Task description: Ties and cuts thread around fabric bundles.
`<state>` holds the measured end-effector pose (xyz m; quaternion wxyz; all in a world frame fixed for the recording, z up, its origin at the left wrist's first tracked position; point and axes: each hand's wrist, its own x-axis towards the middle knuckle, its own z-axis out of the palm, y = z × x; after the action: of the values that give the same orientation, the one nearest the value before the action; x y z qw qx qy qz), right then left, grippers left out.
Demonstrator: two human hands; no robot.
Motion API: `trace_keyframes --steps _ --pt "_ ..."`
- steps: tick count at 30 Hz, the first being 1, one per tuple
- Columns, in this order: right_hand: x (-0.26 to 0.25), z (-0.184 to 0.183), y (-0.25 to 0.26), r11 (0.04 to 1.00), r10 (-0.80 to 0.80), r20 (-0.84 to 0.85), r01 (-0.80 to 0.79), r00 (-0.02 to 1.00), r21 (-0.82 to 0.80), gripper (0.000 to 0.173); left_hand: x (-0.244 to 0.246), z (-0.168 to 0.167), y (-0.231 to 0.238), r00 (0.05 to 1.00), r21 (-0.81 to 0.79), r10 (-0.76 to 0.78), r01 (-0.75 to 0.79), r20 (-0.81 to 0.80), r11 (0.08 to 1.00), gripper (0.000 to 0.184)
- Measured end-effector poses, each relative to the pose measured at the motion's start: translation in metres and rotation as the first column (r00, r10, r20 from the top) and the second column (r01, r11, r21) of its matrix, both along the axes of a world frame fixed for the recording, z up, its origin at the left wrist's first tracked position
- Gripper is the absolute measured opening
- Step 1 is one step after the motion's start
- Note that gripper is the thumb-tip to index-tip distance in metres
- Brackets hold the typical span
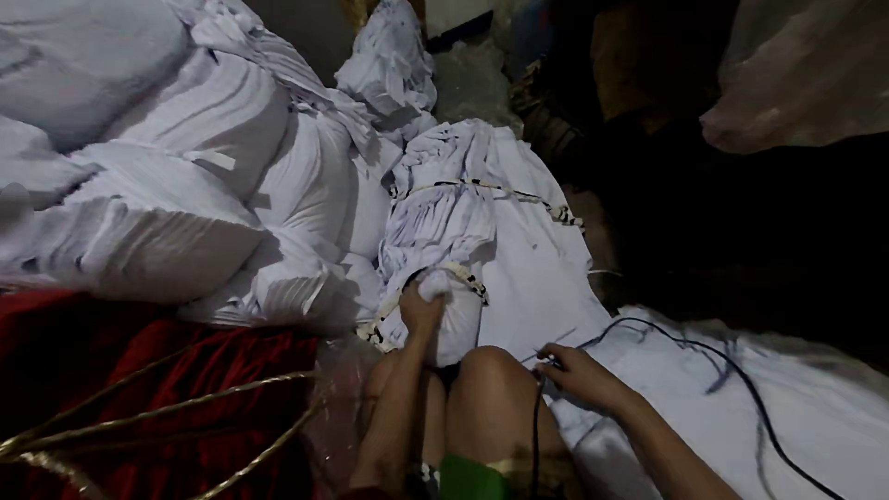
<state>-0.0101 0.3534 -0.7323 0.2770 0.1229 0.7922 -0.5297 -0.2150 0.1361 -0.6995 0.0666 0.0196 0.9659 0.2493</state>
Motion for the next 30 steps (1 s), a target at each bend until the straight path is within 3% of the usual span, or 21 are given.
trace_keyframes --steps 2,4,6,8,9,10,12,14,16,18,21,23,26,30 --pt "-0.003 0.003 0.000 0.994 -0.105 -0.058 0.102 0.993 -0.041 0.039 0.010 0.017 0.029 0.998 0.140 -0.058 0.056 0.008 0.989 0.064" --pt "-0.005 0.009 -0.004 0.919 -0.393 -0.186 0.382 0.901 -0.095 0.037 0.042 0.024 0.080 0.950 0.204 -0.311 0.307 -0.011 0.930 0.049" --pt "-0.006 0.009 -0.003 0.706 -0.690 -0.348 0.696 0.634 -0.131 0.035 0.077 0.003 0.137 0.791 0.356 -0.606 0.591 -0.080 0.724 0.023" --pt "-0.006 0.006 0.004 0.452 -0.868 -0.321 0.869 0.378 -0.202 0.037 0.089 -0.010 0.189 0.544 0.456 -0.839 0.746 0.003 0.485 0.021" --pt "-0.006 0.003 0.009 0.335 -0.923 -0.276 0.913 0.268 -0.234 0.036 0.089 -0.013 0.207 0.472 0.500 -0.880 0.750 0.057 0.434 0.021" --pt "-0.007 0.001 0.015 0.242 -0.956 -0.234 0.930 0.179 -0.278 0.034 0.084 -0.012 0.217 0.458 0.546 -0.886 0.727 0.068 0.417 0.022" --pt "-0.009 0.001 0.018 0.145 -0.984 -0.148 0.915 0.095 -0.377 0.034 0.068 0.001 0.203 0.541 0.595 -0.836 0.646 0.086 0.479 0.025" --pt "-0.012 0.003 0.014 0.171 -0.985 -0.079 0.903 0.152 -0.394 0.035 0.044 0.012 0.163 0.675 0.524 -0.737 0.620 0.024 0.584 0.025" --pt "-0.015 0.004 0.011 0.234 -0.971 -0.042 0.901 0.236 -0.365 0.036 0.012 0.011 0.109 0.777 0.280 -0.629 0.609 -0.020 0.742 0.031" --pt "-0.016 0.006 0.012 0.278 -0.958 -0.033 0.899 0.283 -0.338 0.035 -0.022 -0.007 0.050 0.878 -0.070 -0.479 0.477 -0.015 0.876 0.053" --pt "-0.016 0.008 0.013 0.281 -0.956 0.003 0.915 0.294 -0.290 0.037 -0.046 -0.038 -0.034 0.970 -0.415 -0.218 0.245 0.112 0.876 0.099" --pt "-0.014 0.003 0.014 0.281 -0.956 0.010 0.919 0.295 -0.275 0.037 -0.045 -0.033 -0.059 0.990 -0.444 -0.084 0.126 0.113 0.887 0.104" --pt "-0.014 -0.002 0.014 0.286 -0.953 0.013 0.913 0.302 -0.292 0.036 -0.045 -0.011 -0.083 0.957 -0.373 0.071 0.042 0.282 0.927 0.090" --pt "-0.013 -0.003 0.013 0.321 -0.941 0.012 0.901 0.339 -0.293 0.037 -0.058 -0.007 -0.097 0.910 -0.315 0.123 0.008 0.395 0.949 0.074"
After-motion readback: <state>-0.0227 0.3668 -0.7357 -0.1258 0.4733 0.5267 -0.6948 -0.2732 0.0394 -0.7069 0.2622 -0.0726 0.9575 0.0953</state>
